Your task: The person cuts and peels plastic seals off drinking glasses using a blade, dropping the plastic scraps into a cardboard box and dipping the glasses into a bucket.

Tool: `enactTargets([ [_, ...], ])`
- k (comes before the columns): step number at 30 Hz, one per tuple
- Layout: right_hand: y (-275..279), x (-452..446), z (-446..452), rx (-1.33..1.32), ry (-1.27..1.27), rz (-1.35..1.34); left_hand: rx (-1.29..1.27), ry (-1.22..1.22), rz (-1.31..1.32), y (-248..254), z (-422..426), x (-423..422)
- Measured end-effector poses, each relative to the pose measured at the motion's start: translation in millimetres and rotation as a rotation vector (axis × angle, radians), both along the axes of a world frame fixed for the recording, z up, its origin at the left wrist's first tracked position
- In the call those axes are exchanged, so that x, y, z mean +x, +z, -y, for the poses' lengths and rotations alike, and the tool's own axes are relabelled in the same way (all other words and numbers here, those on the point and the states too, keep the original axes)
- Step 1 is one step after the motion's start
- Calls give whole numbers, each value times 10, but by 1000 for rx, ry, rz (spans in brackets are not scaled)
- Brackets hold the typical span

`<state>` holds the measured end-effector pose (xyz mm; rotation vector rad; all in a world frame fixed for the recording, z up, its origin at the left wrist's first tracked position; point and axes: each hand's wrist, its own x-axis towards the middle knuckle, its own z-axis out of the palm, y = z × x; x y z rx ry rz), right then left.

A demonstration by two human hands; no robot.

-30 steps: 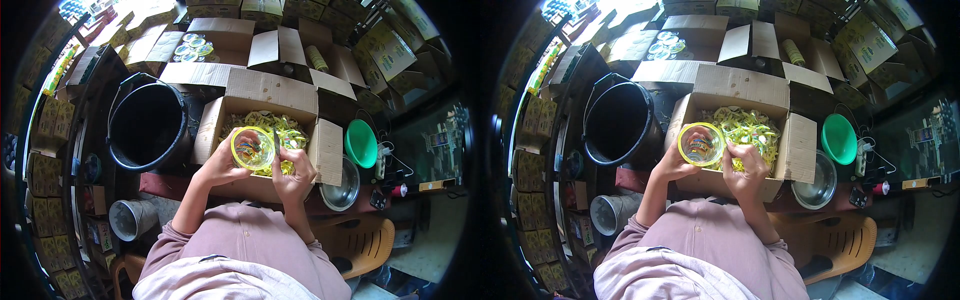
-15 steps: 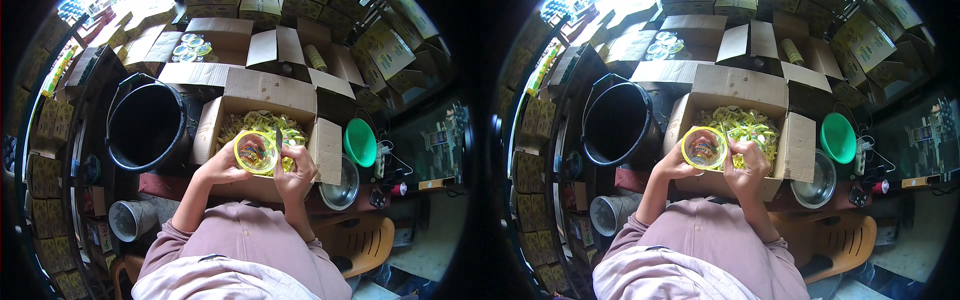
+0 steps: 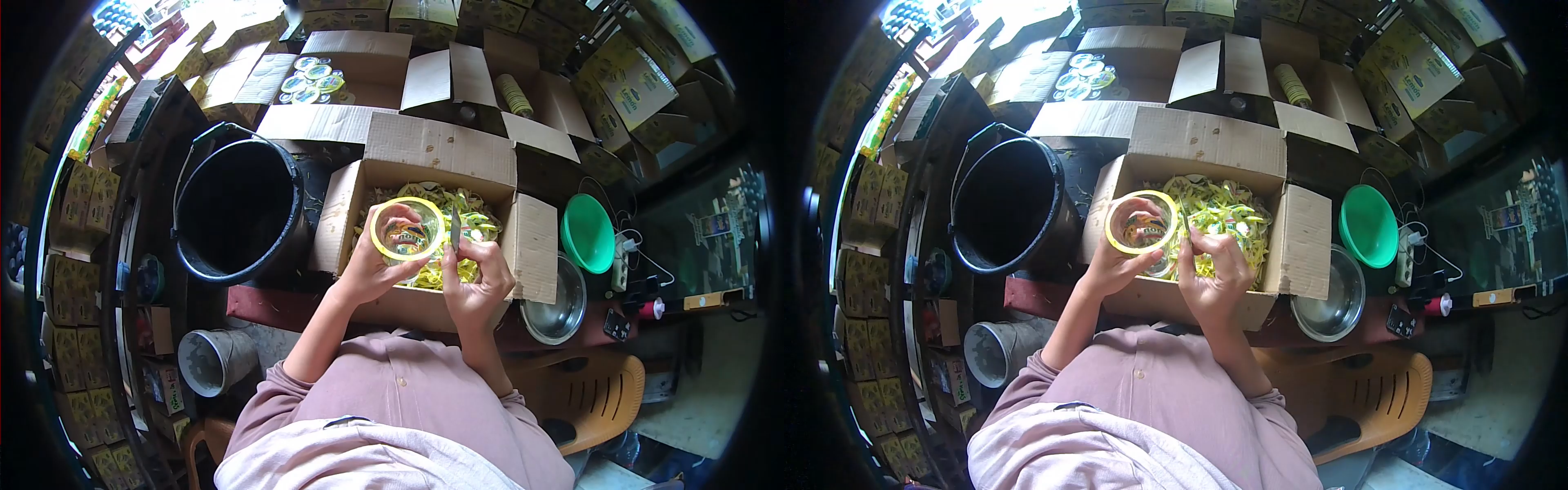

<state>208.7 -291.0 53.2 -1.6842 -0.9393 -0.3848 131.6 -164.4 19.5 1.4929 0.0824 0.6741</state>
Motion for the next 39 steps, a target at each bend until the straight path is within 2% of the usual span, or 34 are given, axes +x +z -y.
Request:
enactTargets([
  [13, -11, 61, 24, -5, 29, -23, 196, -74, -128, 42, -3, -66],
  [23, 27, -44, 64, -40, -14, 17, 160, -86, -108, 37, -54, -71],
  [30, 44, 30, 38, -7, -1, 4, 232, -134, -131, 136, 3, -111],
  [32, -51, 61, 51, 17, 20, -74, 200, -131, -143, 127, -4, -107],
  [39, 13, -4, 100, -17, 10, 5, 123, -104, -140, 87, -33, -88],
])
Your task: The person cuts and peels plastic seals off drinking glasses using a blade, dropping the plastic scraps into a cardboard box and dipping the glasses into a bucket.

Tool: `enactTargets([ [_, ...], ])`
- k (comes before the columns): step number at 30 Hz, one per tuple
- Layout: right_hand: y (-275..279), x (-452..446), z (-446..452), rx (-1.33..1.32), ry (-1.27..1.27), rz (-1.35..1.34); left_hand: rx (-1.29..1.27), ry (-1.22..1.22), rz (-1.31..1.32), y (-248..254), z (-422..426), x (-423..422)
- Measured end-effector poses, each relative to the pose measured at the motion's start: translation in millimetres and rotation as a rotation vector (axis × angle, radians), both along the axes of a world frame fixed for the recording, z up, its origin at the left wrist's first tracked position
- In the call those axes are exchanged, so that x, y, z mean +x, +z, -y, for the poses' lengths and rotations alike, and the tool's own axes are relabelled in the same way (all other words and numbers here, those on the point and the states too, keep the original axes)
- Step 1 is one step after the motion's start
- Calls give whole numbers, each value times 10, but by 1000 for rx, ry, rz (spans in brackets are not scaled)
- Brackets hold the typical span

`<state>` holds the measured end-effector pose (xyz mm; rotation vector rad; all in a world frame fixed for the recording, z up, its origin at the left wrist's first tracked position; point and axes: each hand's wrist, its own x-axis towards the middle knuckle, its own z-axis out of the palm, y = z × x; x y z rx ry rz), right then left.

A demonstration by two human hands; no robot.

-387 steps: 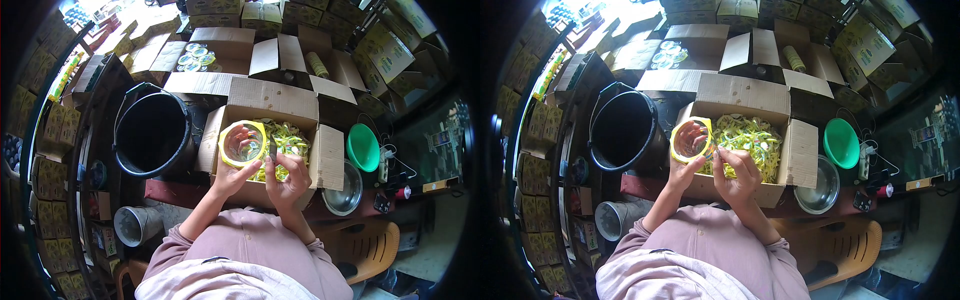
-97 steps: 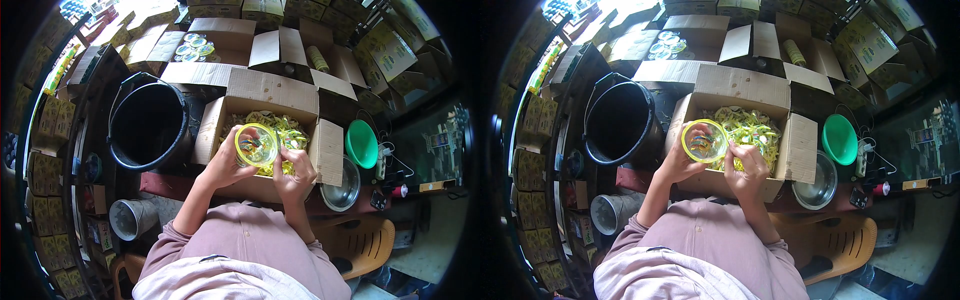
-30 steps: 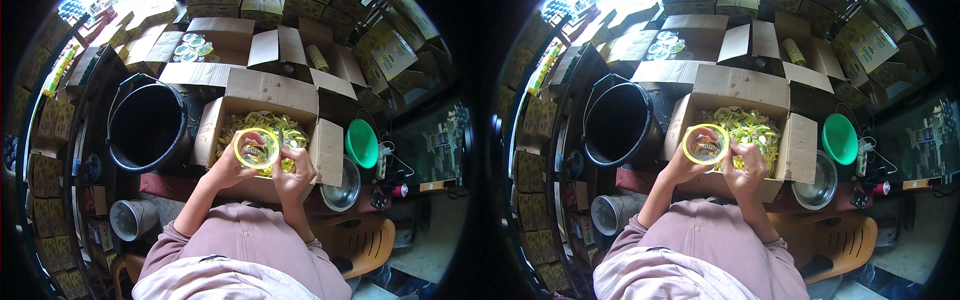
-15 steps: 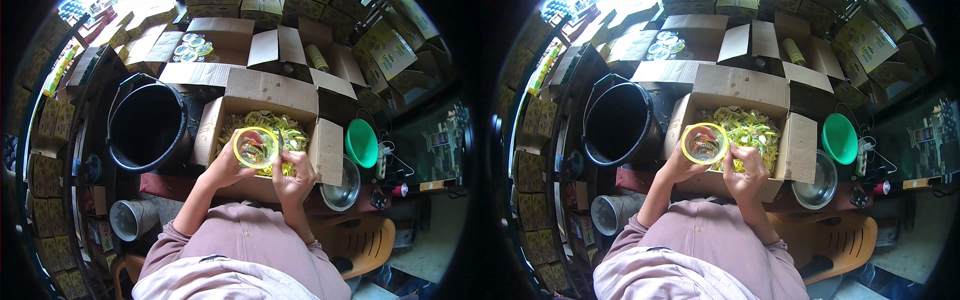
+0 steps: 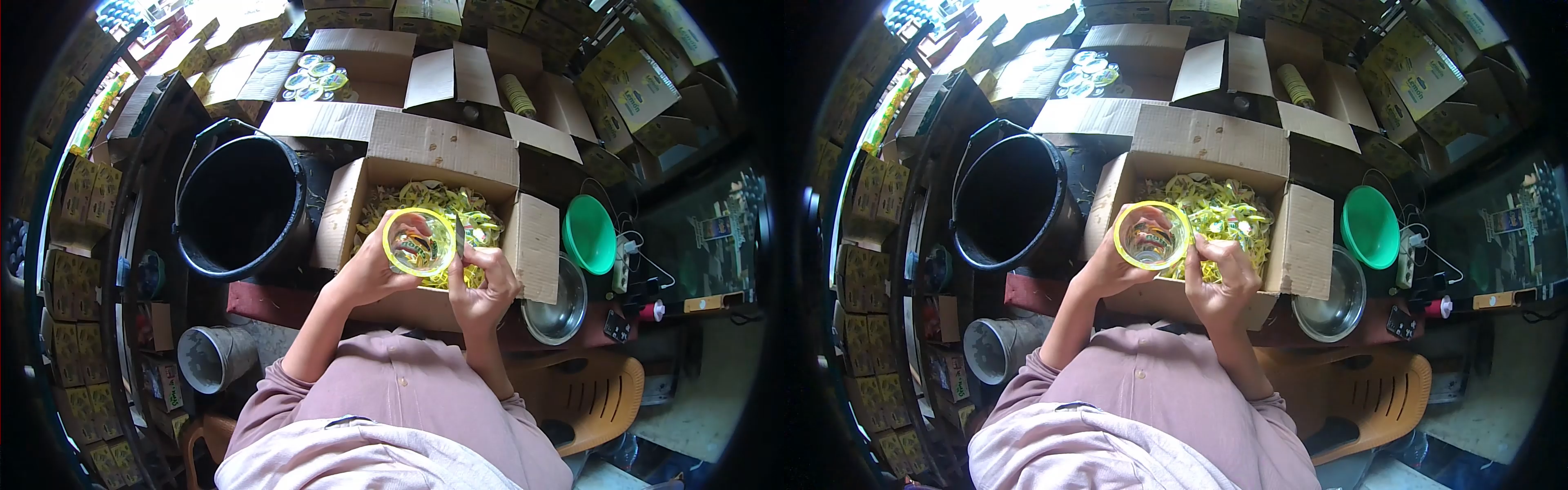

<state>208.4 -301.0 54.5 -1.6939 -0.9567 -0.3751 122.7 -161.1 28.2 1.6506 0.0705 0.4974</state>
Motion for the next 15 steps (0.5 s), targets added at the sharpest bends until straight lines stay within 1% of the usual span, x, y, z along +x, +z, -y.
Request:
enactTargets([
  [3, 7, 8, -21, -5, -16, 22, 149, -39, 1, 69, -8, -22],
  [6, -11, 45, -37, 14, 4, 3, 181, -48, 12, 89, -2, -30],
  [8, -53, 76, -28, 25, 41, -20, 158, -60, 12, 65, -23, -28],
  [11, -47, 35, -15, 26, 19, -56, 103, -50, 18, 23, -42, -10],
  [15, -51, 0, -4, 15, 9, 6, 42, -36, -7, 43, -37, -20],
])
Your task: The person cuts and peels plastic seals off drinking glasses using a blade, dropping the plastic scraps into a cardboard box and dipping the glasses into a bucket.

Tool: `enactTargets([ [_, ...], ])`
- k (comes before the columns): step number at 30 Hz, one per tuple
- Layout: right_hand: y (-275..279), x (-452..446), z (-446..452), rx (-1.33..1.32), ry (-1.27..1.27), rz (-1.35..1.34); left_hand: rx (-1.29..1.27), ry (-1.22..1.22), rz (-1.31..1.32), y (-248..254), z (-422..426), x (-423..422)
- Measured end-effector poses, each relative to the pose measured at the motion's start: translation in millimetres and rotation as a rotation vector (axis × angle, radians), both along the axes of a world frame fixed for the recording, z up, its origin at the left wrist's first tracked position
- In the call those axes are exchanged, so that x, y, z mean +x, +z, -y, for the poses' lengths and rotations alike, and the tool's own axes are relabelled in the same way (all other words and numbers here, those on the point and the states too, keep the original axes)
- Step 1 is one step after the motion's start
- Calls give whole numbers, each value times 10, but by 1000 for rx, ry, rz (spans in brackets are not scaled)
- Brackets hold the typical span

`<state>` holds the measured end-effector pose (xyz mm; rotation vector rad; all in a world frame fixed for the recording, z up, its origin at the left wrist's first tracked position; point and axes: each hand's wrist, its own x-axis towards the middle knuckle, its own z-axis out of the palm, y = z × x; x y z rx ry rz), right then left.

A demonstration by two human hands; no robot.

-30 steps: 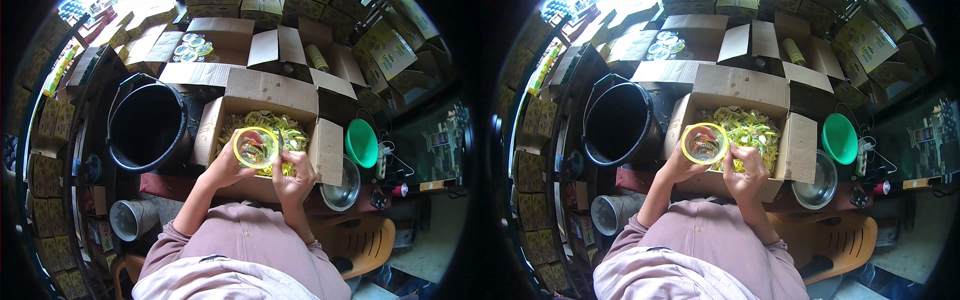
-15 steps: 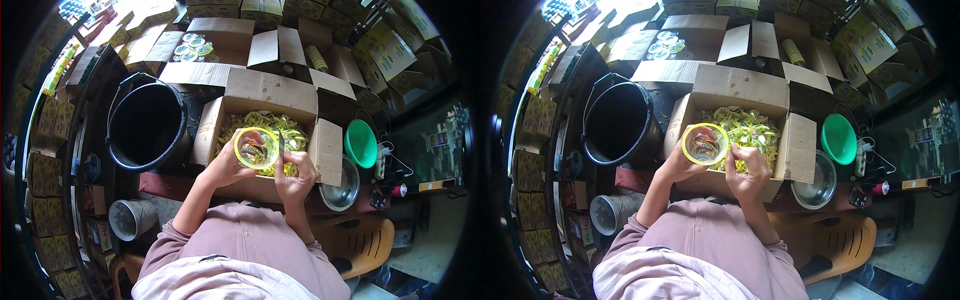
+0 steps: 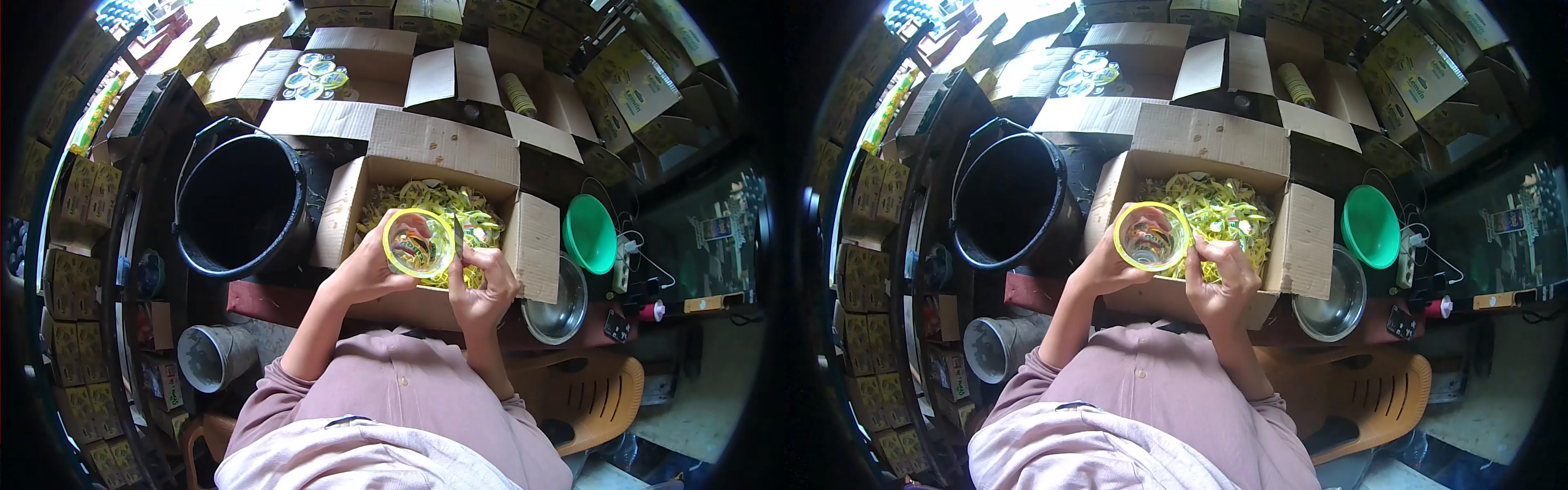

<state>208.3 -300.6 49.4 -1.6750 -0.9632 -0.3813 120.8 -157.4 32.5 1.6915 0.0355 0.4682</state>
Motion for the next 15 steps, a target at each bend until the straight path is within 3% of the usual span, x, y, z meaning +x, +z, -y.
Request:
enactTargets([
  [4, 4, 37, -17, -14, -1, -5, 158, -48, 15, 22, -4, -2],
  [15, -19, 57, -15, 19, 18, -90, 47, 60, -3, -10, 66, 36],
])
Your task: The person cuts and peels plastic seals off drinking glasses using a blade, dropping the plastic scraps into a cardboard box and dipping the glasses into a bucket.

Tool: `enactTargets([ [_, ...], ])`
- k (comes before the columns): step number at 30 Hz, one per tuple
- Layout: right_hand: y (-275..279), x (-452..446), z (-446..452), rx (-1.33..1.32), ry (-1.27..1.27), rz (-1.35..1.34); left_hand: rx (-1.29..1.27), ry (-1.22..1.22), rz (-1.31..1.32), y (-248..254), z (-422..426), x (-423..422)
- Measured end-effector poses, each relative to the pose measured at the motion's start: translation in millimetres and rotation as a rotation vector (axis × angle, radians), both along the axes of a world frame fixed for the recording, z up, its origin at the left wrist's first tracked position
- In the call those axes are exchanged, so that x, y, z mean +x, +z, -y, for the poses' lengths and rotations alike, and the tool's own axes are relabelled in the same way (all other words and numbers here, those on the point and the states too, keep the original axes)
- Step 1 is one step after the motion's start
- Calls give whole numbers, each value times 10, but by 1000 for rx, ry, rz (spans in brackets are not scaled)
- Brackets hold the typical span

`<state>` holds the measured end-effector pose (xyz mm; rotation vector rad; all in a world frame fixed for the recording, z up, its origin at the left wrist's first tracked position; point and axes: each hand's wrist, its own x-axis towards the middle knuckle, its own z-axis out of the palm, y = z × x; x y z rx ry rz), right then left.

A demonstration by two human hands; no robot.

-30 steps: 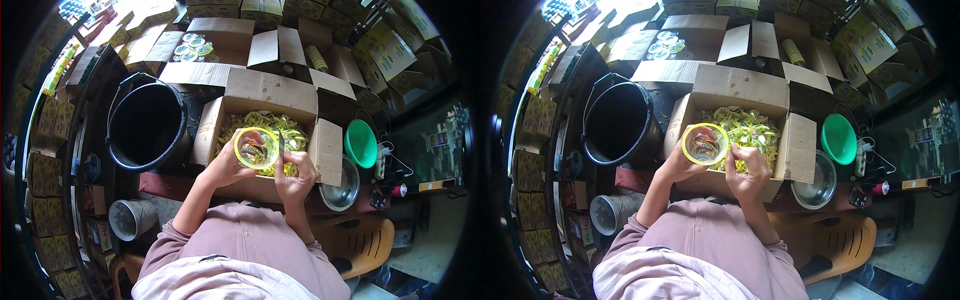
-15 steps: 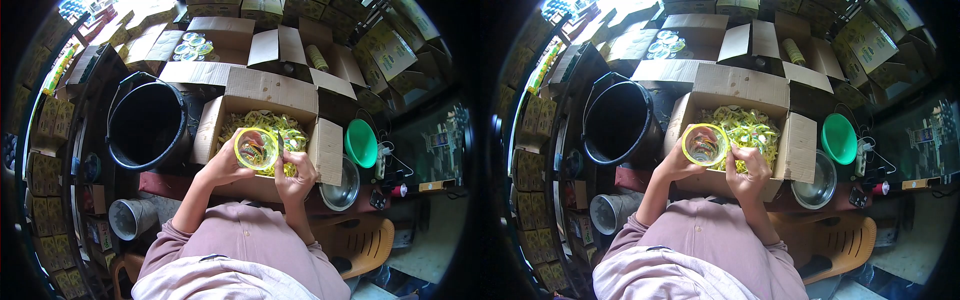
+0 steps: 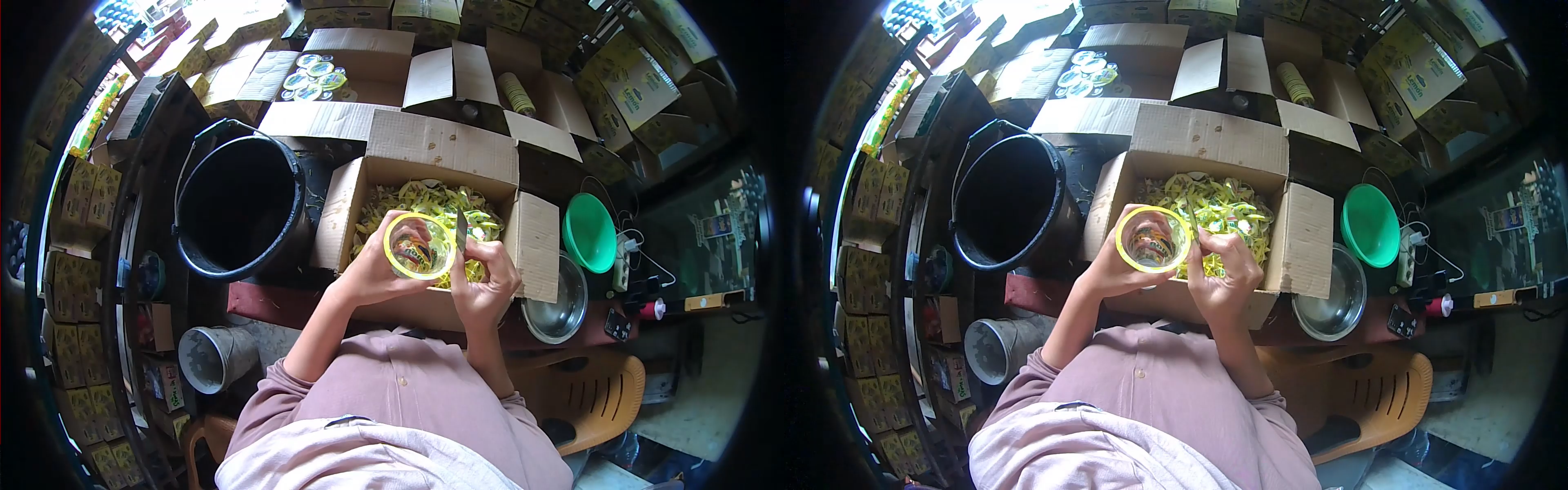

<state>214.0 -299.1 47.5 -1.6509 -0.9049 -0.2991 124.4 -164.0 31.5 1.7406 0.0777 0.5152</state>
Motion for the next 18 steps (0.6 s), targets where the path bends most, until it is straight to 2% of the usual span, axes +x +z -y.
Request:
enactTargets([
  [4, 11, -23, 22, -1, 7, 57, -38, 3, -39, 38, -20, -21],
  [10, 50, -20, 19, -61, -6, 105, 157, -20, -44, 63, -37, -32],
  [16, 39, 48, 0, -65, 36, 101, 214, -78, -10, 53, -35, -45],
  [18, -26, 71, -2, -34, 38, 56, 135, -74, -27, 45, -26, -33],
])
